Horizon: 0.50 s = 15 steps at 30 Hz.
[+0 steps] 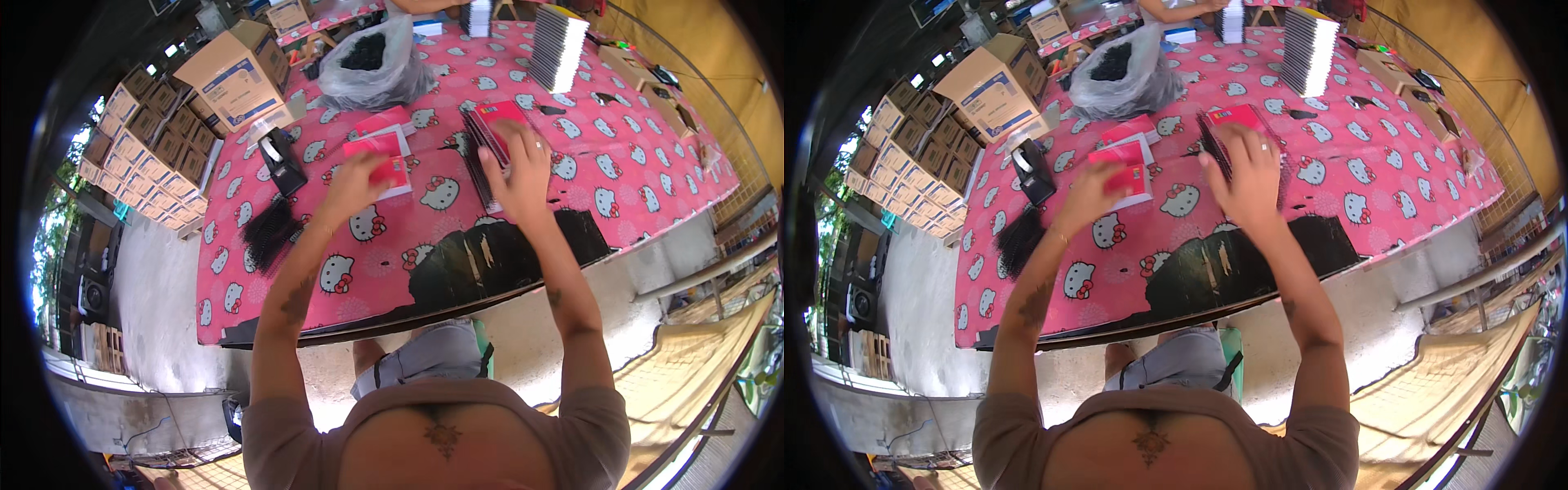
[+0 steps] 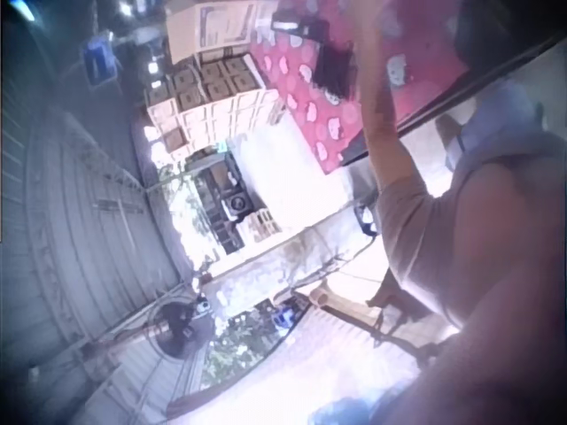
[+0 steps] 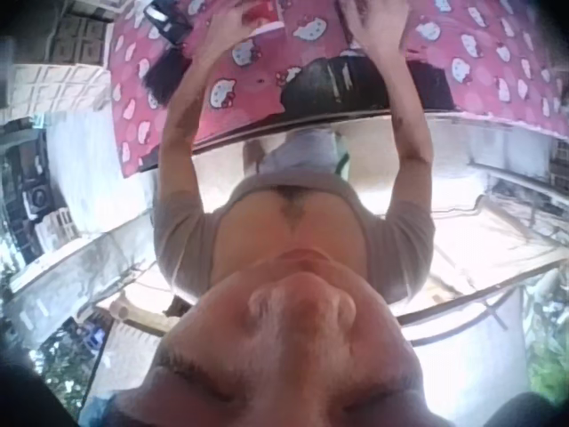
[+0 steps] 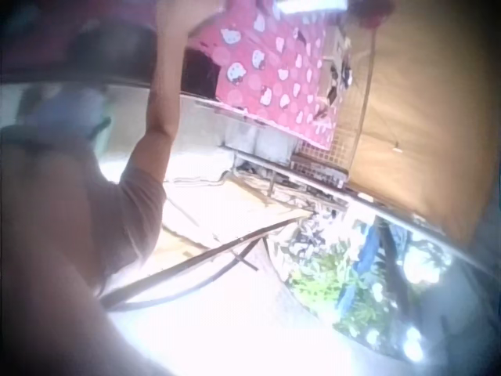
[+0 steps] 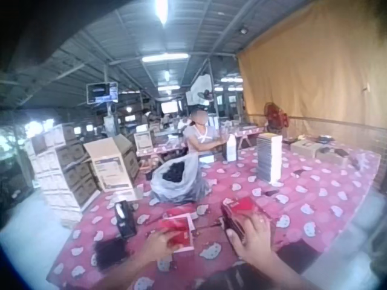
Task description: The person assembles booklets by hand. The person places a small stack of paper pages inside a pink cover and secures the assembly with a spiral binding wire.
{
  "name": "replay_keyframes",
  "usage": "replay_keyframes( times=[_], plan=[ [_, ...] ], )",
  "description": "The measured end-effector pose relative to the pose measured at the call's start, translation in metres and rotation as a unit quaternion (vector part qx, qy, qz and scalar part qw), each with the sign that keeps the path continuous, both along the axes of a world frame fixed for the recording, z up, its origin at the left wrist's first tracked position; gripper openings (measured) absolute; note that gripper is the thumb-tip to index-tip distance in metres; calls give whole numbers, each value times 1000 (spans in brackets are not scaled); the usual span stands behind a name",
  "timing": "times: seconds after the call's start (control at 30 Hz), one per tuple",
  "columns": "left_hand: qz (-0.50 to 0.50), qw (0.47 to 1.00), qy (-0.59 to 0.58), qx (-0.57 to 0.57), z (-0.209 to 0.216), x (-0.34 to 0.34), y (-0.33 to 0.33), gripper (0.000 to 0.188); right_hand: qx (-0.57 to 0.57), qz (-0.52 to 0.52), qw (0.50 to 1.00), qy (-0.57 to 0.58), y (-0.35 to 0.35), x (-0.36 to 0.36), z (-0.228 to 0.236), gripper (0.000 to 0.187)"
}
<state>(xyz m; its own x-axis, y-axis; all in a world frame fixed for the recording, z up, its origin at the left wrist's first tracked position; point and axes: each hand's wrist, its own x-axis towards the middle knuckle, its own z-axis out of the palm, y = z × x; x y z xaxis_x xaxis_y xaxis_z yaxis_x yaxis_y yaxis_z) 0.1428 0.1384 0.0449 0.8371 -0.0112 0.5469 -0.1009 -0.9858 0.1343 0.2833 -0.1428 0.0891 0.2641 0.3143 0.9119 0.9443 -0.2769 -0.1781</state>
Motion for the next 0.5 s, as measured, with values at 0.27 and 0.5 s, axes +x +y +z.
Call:
replay_keyframes(
  times=[0.27,0.5],
  plan=[
    [55,998,-30,-23,-12,-40,-5,19,5,243,932,269,52,-79,-85,52],
    [35,995,-80,-46,-8,-59,-57,14,36,289,859,422,58,-82,-127,64]
  ],
)
